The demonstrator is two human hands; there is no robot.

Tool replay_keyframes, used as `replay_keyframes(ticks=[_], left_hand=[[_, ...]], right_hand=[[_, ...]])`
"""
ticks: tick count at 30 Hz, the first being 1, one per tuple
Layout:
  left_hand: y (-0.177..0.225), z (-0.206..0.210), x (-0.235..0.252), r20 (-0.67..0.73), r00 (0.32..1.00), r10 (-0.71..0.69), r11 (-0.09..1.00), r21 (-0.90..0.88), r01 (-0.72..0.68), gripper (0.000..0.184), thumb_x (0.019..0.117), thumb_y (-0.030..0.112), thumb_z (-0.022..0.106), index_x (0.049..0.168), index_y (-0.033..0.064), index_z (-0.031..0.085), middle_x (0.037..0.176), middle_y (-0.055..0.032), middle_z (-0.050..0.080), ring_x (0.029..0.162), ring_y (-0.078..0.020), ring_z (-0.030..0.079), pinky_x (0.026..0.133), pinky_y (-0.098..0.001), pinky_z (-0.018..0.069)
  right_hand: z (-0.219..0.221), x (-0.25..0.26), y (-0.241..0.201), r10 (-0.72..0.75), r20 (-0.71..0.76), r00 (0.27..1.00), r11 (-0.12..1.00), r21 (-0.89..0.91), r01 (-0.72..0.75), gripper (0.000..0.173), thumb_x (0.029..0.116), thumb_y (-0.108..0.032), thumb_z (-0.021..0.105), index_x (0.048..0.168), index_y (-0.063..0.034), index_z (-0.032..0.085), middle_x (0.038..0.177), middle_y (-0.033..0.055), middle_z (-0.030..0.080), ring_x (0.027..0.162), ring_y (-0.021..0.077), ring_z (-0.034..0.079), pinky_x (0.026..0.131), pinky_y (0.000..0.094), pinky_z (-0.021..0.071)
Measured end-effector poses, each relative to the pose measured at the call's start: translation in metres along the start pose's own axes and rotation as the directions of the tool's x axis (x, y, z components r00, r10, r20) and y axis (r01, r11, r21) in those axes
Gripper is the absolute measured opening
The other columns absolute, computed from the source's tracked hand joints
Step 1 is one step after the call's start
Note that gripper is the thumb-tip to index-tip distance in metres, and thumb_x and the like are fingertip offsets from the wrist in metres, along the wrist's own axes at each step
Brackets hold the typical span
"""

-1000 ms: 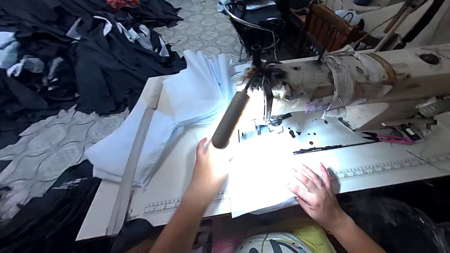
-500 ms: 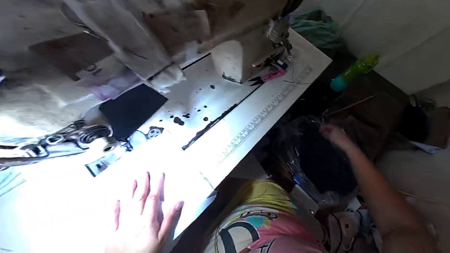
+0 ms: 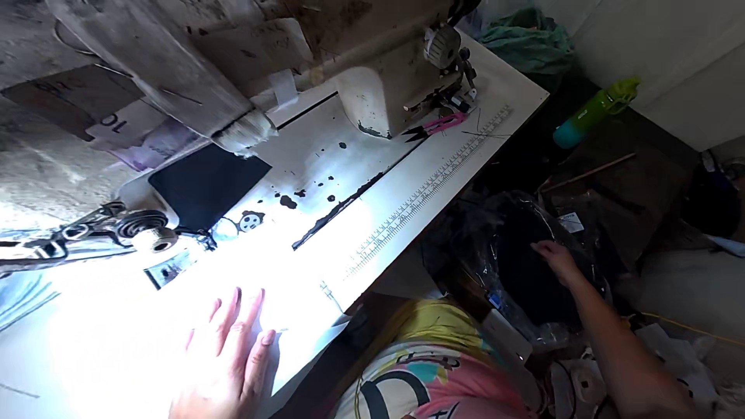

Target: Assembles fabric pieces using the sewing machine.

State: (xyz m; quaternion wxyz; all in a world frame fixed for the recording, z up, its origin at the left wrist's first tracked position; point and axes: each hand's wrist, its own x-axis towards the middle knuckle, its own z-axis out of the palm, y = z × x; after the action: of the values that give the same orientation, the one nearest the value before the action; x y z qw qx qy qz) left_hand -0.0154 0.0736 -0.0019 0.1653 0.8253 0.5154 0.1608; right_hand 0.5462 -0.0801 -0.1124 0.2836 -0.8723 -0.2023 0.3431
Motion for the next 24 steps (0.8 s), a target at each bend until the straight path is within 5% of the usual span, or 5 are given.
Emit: replay_keyframes(ticks=[6,10,16,21,24], left_hand=[[0.007,0.008,0.004,-0.169,0.985,0.013,1.000,0.024,-0.009,0.057,0.1059,0.042,0.037,0.141,0.0035,0.061,0.146,-0.0270,0.055,0.139,-0.0499,0.046,0.114,-0.0680,0.0281],[0.011,0.013,0.006,-0.243,0.970,0.010,0.999,0.048,0.002,0.054,0.1047,0.041,0.038,0.138,0.0083,0.065,0.143,-0.0208,0.060,0.137,-0.0439,0.052,0.112,-0.0676,0.0328],[0.019,0.016,0.006,-0.281,0.959,-0.027,0.997,0.061,0.046,0.049,0.1033,0.037,0.042,0.137,0.0097,0.066,0.144,-0.0171,0.060,0.136,-0.0405,0.054,0.111,-0.0645,0.0380],[0.027,0.008,0.007,-0.251,0.965,-0.079,0.996,0.023,0.087,0.046,0.1037,0.033,0.044,0.138,0.0106,0.065,0.144,-0.0166,0.060,0.136,-0.0395,0.054,0.111,-0.0658,0.0374],[0.038,-0.002,0.005,-0.262,0.959,-0.110,0.993,-0.070,0.095,0.034,0.1006,0.023,0.054,0.123,0.0063,0.073,0.126,-0.0196,0.069,0.120,-0.0407,0.064,0.099,-0.0626,0.0478]], right_hand=[[-0.023,-0.033,-0.128,-0.660,-0.014,0.752,0.720,0.275,0.637,0.017,0.0932,0.004,0.047,0.104,0.0010,0.060,0.096,-0.0088,0.065,0.091,-0.0082,0.061,0.084,0.0140,0.0512],[0.007,-0.098,-0.254,-0.909,0.357,0.213,0.255,0.073,0.964,0.040,0.0908,0.001,0.045,0.119,-0.0021,0.074,0.112,0.0109,0.069,0.105,0.0050,0.063,0.093,0.0191,0.0512],[0.074,-0.166,-0.362,-0.946,0.110,-0.305,-0.322,-0.427,0.845,0.011,0.0824,-0.004,0.073,0.090,0.0030,0.075,0.108,0.0263,0.068,0.097,0.0423,0.067,0.079,0.0495,0.0541],[0.103,-0.214,-0.382,-0.910,0.142,-0.390,-0.401,-0.058,0.914,0.029,0.0961,-0.026,0.059,0.077,-0.0069,0.069,0.079,0.0056,0.066,0.081,0.0162,0.064,0.077,0.0340,0.0475],[0.133,-0.246,-0.381,-0.934,0.353,-0.053,0.210,0.663,0.718,0.017,0.1015,-0.010,0.053,0.094,-0.0123,0.068,0.076,-0.0157,0.066,0.072,-0.0108,0.062,0.069,0.0092,0.0536]])
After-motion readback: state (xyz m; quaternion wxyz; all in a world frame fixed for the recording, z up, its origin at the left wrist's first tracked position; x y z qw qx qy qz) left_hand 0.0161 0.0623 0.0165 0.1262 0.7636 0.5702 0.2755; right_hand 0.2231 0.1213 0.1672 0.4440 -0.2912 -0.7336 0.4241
